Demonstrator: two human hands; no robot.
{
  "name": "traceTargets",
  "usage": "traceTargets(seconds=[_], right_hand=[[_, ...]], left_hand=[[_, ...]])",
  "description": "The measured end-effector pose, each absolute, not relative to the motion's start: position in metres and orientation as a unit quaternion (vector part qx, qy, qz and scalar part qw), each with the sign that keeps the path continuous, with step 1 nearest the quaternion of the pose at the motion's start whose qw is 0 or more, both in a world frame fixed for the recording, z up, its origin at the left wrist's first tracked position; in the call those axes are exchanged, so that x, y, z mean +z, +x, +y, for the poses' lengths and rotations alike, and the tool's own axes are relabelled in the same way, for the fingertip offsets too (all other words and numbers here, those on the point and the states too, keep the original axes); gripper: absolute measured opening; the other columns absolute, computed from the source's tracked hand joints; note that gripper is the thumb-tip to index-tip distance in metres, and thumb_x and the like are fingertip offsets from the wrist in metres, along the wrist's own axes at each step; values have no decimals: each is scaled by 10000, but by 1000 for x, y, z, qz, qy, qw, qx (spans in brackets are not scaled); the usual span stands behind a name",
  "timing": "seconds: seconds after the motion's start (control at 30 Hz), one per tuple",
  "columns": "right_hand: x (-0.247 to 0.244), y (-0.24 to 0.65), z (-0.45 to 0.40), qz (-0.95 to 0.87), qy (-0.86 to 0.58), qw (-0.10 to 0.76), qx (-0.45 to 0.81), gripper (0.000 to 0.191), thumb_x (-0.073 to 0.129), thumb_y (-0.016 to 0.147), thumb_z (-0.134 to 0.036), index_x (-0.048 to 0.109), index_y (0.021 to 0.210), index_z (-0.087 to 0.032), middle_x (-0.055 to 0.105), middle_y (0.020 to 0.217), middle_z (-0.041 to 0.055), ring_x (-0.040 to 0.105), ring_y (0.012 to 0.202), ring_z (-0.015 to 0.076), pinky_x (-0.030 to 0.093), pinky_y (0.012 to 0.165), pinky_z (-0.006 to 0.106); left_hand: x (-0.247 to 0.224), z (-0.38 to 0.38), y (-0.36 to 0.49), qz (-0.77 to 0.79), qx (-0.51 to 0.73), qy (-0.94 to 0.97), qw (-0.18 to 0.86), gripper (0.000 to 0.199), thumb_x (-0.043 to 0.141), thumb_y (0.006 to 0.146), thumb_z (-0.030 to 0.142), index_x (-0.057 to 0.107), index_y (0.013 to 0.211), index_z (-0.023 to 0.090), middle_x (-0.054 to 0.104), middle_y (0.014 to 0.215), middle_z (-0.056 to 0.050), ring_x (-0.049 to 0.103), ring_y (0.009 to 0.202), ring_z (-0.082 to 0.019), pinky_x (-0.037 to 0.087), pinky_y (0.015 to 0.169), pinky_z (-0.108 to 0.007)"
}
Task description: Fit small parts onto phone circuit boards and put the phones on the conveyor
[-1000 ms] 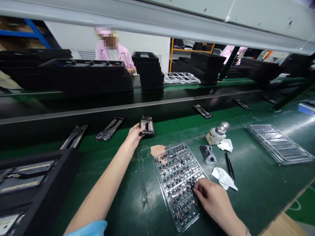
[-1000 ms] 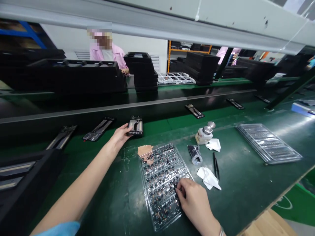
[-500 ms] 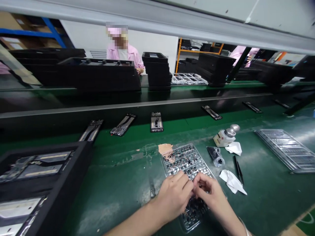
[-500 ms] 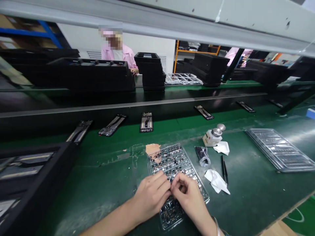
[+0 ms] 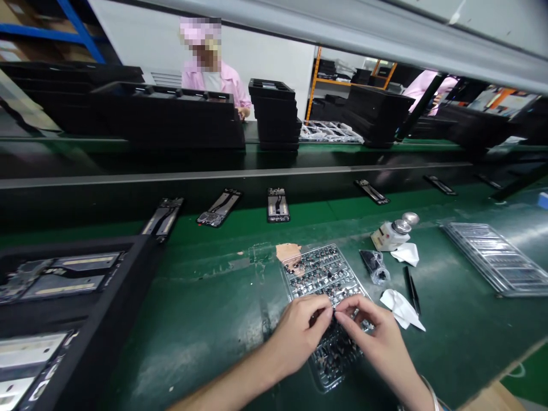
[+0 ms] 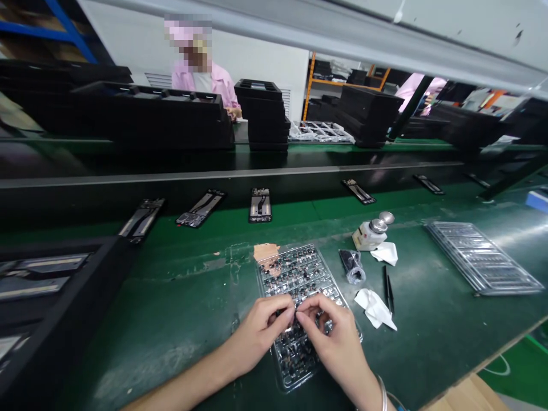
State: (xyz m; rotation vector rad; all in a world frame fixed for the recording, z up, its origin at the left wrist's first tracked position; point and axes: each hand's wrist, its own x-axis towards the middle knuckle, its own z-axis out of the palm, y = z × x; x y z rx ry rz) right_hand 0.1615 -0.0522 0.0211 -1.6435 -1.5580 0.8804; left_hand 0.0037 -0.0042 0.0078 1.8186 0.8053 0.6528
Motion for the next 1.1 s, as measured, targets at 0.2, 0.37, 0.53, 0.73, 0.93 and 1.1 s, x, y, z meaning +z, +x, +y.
traceTargets(seconds=[0.2, 0.37, 0.53, 0.73, 0.93, 1.1], right_hand=[[21, 167, -49, -621, -630, 311, 348, 172, 521, 835, -327, 569, 739, -193, 585, 672, -6, 515, 593, 128, 402, 556, 227], [16, 205, -30, -596, -699, 262, 294, 237, 421, 854, -392, 525, 803, -185, 562, 628, -2, 537, 569, 141, 402, 509, 223], [2, 223, -18, -619, -749, 129, 201, 152, 447, 816, -291, 568, 772, -208, 578, 546, -11, 543, 512, 162, 339, 496, 240], [-1, 214, -21, -625, -769, 55, 121, 104, 490, 782, -255, 586, 754, -228, 617, 554, 13, 569, 514, 207, 238, 481, 257], [30, 175, 18, -683, -709, 139, 109, 155, 510, 807, -361, 584, 881, -246, 633, 595, -5, 572, 525, 197, 281, 488, 261], [26, 110, 95, -714, -638, 204, 204, 372, 518, 832, -254, 473, 1201, -255, 665, 1031, 18, 627, 811, 170, 432, 687, 265]], left_hand=[[2, 1, 4, 340, 283, 738, 510, 256, 416, 840, 174, 366, 589, 171, 363, 579, 50, 359, 585, -94, 251, 558, -213], [3, 14, -2, 369, 305, 690, 543, 218, 380, 860, 215, 425, 650, 180, 393, 612, 45, 375, 602, -103, 268, 566, -211], [1, 21, -4, 377, 314, 661, 568, 178, 409, 836, 210, 490, 681, 177, 415, 580, 45, 416, 582, -109, 319, 581, -215], [3, 20, -1, 376, 325, 664, 559, 134, 494, 774, 164, 580, 672, 155, 516, 598, 24, 492, 582, -109, 359, 548, -197], [6, 70, -37, 453, 417, 651, 444, 146, 515, 795, 204, 632, 711, 179, 631, 819, -17, 575, 832, -165, 424, 723, -249], [-11, 155, -103, 607, 509, 530, 303, 179, 435, 867, 178, 612, 840, 165, 463, 1269, -88, 380, 1216, -232, 311, 994, -389]])
